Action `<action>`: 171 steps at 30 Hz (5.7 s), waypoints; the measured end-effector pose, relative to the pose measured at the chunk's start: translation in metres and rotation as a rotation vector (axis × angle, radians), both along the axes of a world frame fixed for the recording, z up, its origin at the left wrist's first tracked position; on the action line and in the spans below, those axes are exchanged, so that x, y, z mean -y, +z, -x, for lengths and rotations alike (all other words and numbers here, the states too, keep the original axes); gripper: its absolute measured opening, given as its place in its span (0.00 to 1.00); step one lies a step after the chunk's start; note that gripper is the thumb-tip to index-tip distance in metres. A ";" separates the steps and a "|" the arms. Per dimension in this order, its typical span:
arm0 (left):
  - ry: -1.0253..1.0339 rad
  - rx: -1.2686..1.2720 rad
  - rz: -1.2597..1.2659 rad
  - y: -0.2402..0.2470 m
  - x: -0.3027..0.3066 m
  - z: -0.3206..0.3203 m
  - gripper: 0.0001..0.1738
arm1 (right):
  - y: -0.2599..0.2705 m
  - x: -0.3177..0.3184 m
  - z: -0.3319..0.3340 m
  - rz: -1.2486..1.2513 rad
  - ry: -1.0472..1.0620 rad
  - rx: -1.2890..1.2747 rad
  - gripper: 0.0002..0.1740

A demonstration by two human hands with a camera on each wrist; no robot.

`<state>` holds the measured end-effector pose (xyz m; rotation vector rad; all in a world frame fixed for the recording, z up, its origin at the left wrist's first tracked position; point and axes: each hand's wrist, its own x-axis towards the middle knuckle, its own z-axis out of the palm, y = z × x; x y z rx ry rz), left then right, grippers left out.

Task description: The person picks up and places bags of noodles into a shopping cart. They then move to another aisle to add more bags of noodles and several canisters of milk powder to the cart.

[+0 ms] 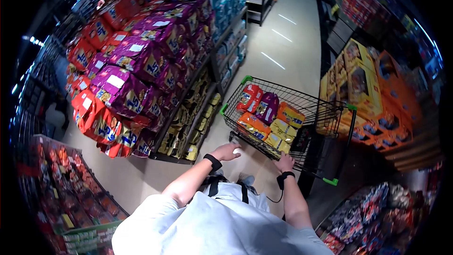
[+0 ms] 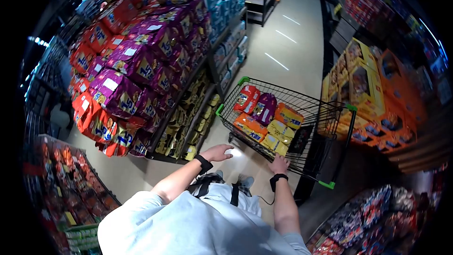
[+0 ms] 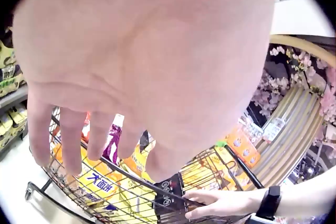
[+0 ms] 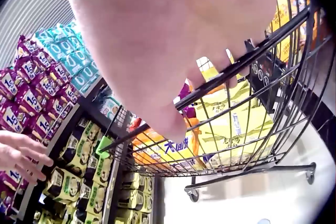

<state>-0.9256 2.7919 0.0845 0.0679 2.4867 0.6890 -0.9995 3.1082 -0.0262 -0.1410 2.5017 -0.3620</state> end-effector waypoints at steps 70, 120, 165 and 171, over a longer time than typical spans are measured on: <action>0.387 -1.245 -0.291 0.214 0.057 -0.026 0.16 | 0.503 0.287 0.070 1.159 1.213 -1.026 0.10; 0.553 0.287 -0.308 -0.073 -0.002 0.303 0.22 | -0.041 0.131 0.364 0.306 -0.068 -0.053 0.35; 0.760 0.021 -0.406 0.043 0.058 0.218 0.26 | -0.015 0.069 0.294 -0.080 0.322 0.261 0.24; 0.977 -0.396 -0.512 0.080 0.114 0.143 0.27 | 0.077 0.216 0.284 0.626 0.469 -0.039 0.25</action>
